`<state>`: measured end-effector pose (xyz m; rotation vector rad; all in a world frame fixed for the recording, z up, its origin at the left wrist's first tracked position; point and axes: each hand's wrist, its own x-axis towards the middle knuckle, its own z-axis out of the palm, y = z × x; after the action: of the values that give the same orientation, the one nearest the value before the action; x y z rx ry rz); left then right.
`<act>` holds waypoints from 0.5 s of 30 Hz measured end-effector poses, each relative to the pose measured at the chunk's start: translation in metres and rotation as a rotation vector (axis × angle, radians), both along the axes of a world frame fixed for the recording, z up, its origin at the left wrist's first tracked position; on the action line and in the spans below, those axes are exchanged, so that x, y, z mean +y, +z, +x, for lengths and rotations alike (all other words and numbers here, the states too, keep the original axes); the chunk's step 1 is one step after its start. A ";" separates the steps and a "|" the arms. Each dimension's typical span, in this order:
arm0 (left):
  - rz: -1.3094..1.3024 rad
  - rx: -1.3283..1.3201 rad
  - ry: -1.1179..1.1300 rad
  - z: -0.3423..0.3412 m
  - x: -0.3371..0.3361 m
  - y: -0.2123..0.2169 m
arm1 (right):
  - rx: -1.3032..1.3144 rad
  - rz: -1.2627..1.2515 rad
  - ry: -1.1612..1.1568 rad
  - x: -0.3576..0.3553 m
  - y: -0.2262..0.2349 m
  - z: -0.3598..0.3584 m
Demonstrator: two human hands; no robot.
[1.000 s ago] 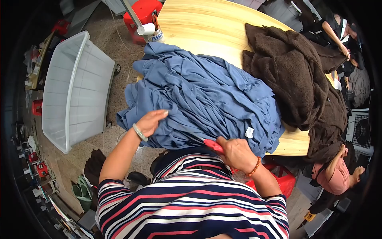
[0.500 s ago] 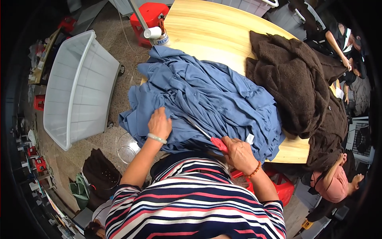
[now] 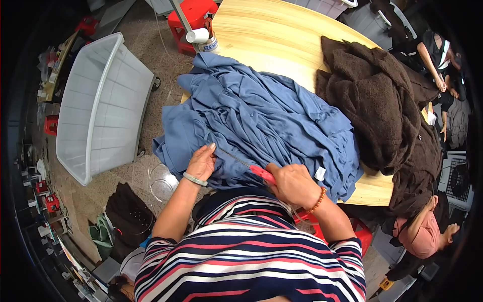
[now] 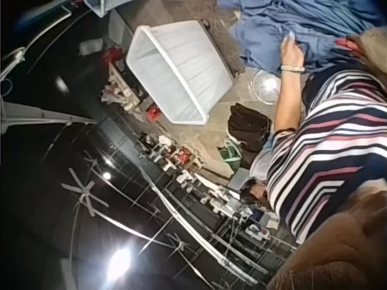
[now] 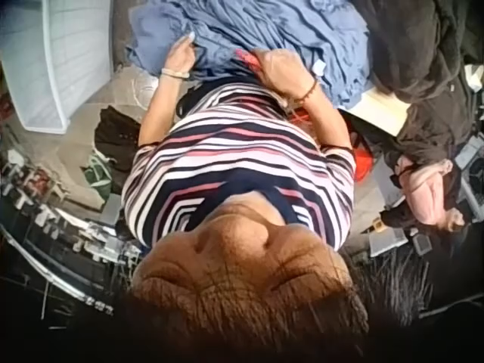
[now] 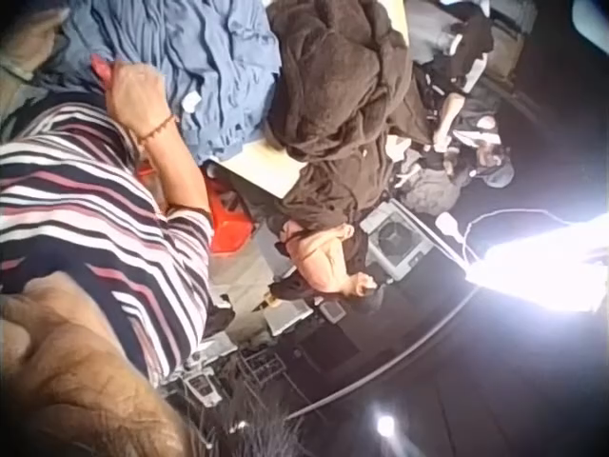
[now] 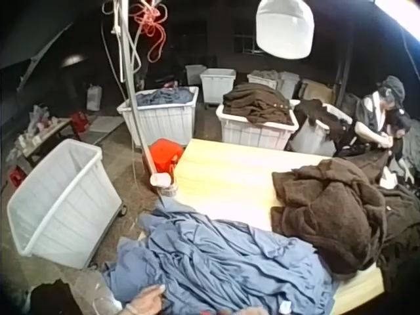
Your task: Cutting blue fabric with scissors on a work table in a factory setting.
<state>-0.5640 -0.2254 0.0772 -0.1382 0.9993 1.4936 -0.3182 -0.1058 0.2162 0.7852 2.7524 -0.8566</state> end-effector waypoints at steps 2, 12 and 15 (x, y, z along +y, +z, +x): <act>0.018 -0.004 -0.010 -0.002 0.000 -0.003 | 0.009 0.049 0.037 0.001 -0.006 -0.005; 0.061 0.168 -0.179 -0.004 -0.027 -0.033 | -0.029 0.061 0.074 0.001 -0.003 0.005; 0.069 0.168 -0.197 -0.001 -0.024 -0.033 | 0.029 0.112 0.084 0.006 -0.009 -0.013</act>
<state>-0.5651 -0.2496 0.0445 0.1340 1.0623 1.3726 -0.3316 -0.0998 0.2077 0.6747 2.8566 -0.7092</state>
